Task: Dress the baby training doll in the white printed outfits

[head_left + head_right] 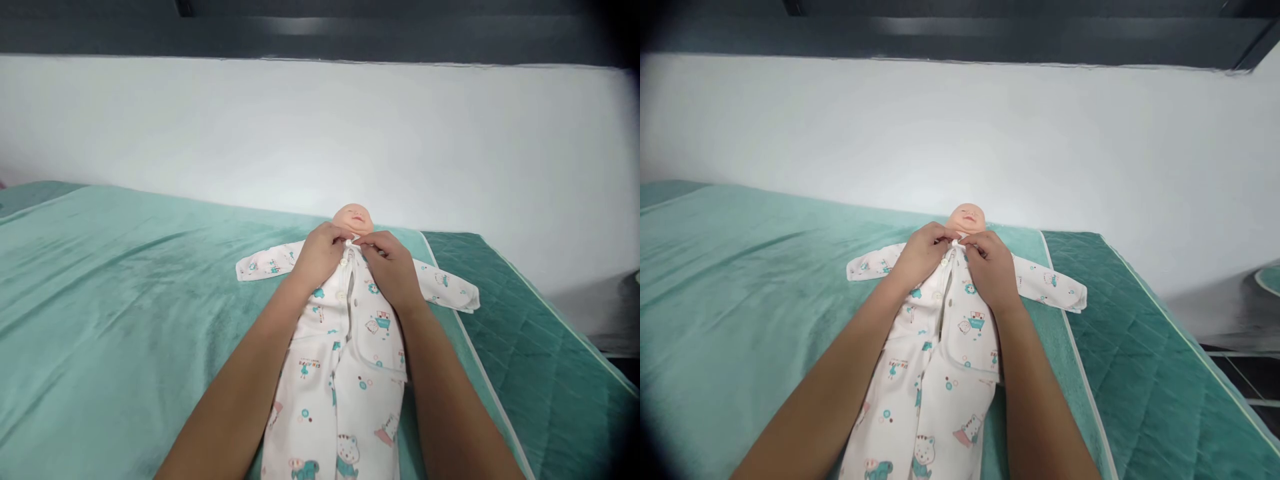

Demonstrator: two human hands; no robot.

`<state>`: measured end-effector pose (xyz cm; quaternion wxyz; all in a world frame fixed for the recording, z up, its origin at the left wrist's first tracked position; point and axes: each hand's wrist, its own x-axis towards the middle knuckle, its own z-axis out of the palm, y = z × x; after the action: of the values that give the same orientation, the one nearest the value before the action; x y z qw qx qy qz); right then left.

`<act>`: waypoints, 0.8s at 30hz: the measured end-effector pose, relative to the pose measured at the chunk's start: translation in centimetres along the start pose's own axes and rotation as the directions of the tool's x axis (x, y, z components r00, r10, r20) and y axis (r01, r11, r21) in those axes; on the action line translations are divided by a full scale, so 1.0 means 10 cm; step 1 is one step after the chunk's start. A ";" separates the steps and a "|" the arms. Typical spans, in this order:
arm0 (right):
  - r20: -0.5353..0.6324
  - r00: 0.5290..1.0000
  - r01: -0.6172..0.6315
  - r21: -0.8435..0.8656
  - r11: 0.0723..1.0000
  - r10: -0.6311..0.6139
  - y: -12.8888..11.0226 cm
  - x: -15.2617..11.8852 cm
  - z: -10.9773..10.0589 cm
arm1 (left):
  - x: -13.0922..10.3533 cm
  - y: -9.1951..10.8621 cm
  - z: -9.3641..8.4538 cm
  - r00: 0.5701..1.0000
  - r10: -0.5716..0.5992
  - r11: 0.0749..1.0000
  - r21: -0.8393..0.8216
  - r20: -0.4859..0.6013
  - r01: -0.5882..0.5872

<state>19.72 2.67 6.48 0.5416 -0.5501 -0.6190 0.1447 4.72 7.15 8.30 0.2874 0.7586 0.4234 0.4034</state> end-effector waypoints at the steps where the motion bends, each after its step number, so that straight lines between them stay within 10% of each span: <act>1: 0.010 1.000 0.014 -0.012 1.000 -0.014 0.00 0.00 0.00 | 0.00 0.00 0.00 1.000 -0.004 1.000 0.008 0.000 0.004; 24: 0.016 0.995 -0.103 0.015 0.995 0.103 0.03 0.01 0.01 | 0.04 -0.09 0.06 0.994 -0.110 0.974 -0.199 -0.018 0.104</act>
<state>19.81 2.89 6.28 0.5332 -0.5759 -0.5925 0.1816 5.03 7.84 7.46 0.3765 0.6964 0.4256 0.4383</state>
